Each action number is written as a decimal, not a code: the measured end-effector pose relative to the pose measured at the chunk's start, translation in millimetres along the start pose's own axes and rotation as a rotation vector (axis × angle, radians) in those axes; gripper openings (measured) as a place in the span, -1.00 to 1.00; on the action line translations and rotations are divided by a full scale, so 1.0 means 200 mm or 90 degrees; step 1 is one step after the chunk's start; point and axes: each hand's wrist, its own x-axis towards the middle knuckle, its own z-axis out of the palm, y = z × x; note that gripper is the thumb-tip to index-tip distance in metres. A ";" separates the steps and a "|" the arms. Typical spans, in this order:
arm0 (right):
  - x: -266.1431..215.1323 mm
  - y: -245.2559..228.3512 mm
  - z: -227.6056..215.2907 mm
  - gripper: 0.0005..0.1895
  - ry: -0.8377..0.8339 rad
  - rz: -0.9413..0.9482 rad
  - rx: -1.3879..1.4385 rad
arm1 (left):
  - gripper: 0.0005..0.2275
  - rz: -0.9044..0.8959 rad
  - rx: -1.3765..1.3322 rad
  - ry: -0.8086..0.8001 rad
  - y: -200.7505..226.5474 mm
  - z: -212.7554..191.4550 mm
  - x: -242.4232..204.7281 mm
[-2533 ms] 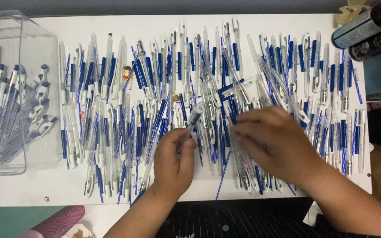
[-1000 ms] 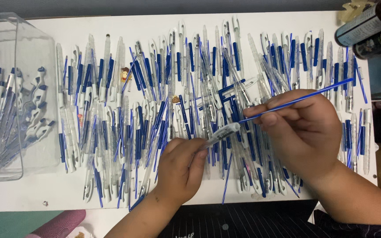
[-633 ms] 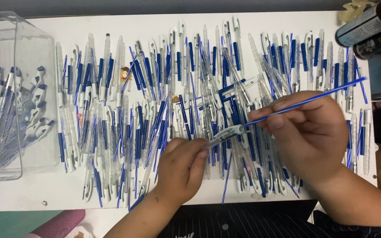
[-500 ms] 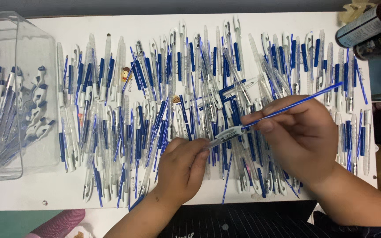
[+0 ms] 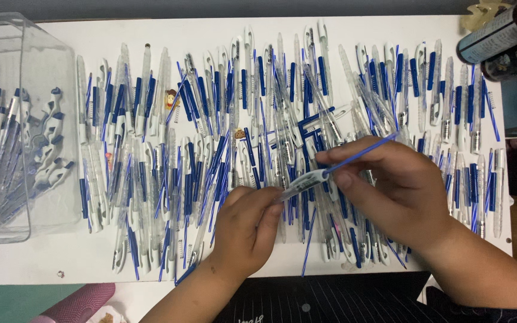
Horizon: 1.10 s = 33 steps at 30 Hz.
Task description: The person assembles pens by hand by inserting blue ink refills into white plastic barrels. They work through a pile of components on a white desk and place the finished pens into a clear plastic bin.
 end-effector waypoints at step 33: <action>-0.08 0.44 0.03 -0.46 -0.494 -0.203 -0.576 | -0.72 -0.027 0.030 -0.007 -0.01 0.02 -0.01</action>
